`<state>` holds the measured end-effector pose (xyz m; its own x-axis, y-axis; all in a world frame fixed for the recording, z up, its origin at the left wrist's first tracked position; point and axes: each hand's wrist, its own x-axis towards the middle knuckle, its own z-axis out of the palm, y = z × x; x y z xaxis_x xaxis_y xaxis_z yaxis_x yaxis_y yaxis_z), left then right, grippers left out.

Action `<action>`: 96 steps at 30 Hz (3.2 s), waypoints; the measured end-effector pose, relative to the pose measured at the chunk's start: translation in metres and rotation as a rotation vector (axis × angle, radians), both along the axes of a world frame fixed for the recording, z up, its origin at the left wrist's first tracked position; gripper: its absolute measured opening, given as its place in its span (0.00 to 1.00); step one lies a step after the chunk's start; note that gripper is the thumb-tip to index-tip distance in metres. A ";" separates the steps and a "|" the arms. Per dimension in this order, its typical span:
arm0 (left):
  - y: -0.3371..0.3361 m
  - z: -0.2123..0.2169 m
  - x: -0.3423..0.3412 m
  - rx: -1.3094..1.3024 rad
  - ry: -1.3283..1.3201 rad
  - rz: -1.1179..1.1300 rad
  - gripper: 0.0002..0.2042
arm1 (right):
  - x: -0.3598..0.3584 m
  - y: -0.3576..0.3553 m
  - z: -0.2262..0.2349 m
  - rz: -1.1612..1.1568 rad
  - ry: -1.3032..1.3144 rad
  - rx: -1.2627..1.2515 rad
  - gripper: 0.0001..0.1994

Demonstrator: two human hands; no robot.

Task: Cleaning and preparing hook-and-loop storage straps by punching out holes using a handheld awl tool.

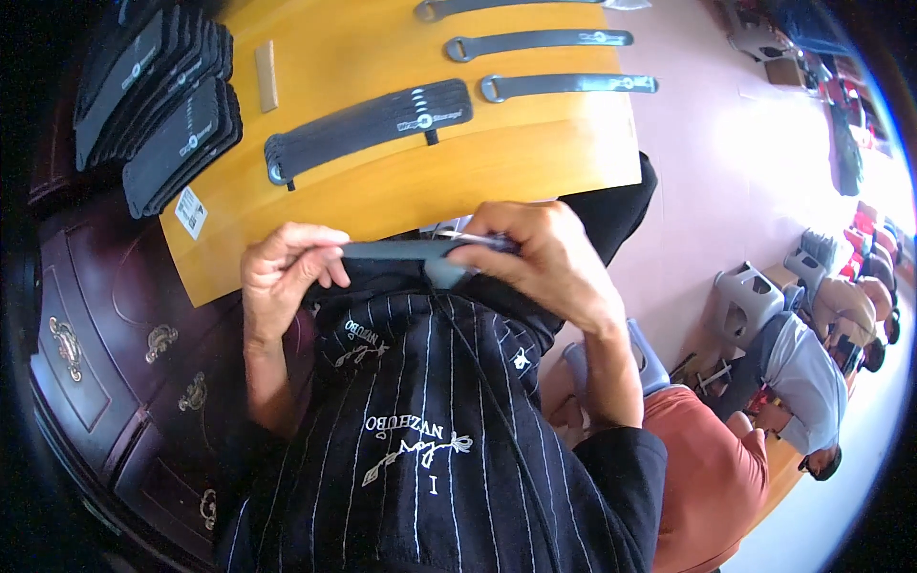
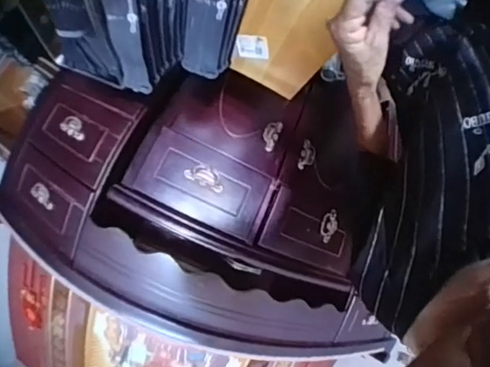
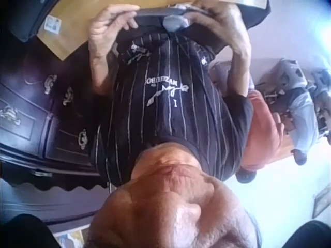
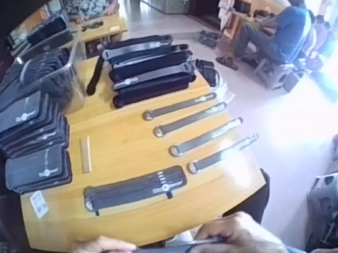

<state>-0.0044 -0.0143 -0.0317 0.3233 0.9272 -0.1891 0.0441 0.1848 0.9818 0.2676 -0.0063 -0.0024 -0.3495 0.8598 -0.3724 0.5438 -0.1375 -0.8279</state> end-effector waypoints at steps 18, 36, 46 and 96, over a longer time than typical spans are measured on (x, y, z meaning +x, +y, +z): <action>0.008 -0.019 -0.028 -0.290 -0.122 0.292 0.11 | 0.008 0.039 -0.026 -0.369 0.167 -0.326 0.10; 0.023 -0.021 -0.021 -0.037 0.139 0.574 0.08 | -0.001 0.044 -0.028 -0.494 0.092 -0.132 0.08; 0.029 -0.023 -0.014 -0.017 0.275 0.628 0.08 | -0.007 0.045 -0.036 -0.573 0.014 -0.069 0.07; 0.034 -0.032 -0.013 0.076 0.391 0.641 0.06 | -0.008 0.048 -0.052 -0.604 0.063 0.007 0.06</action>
<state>-0.0174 0.0200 -0.0637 -0.3619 0.9260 -0.1075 0.2980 0.2242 0.9278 0.2600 0.0421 -0.0544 0.1796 0.9155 -0.3601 0.3214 -0.4006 -0.8580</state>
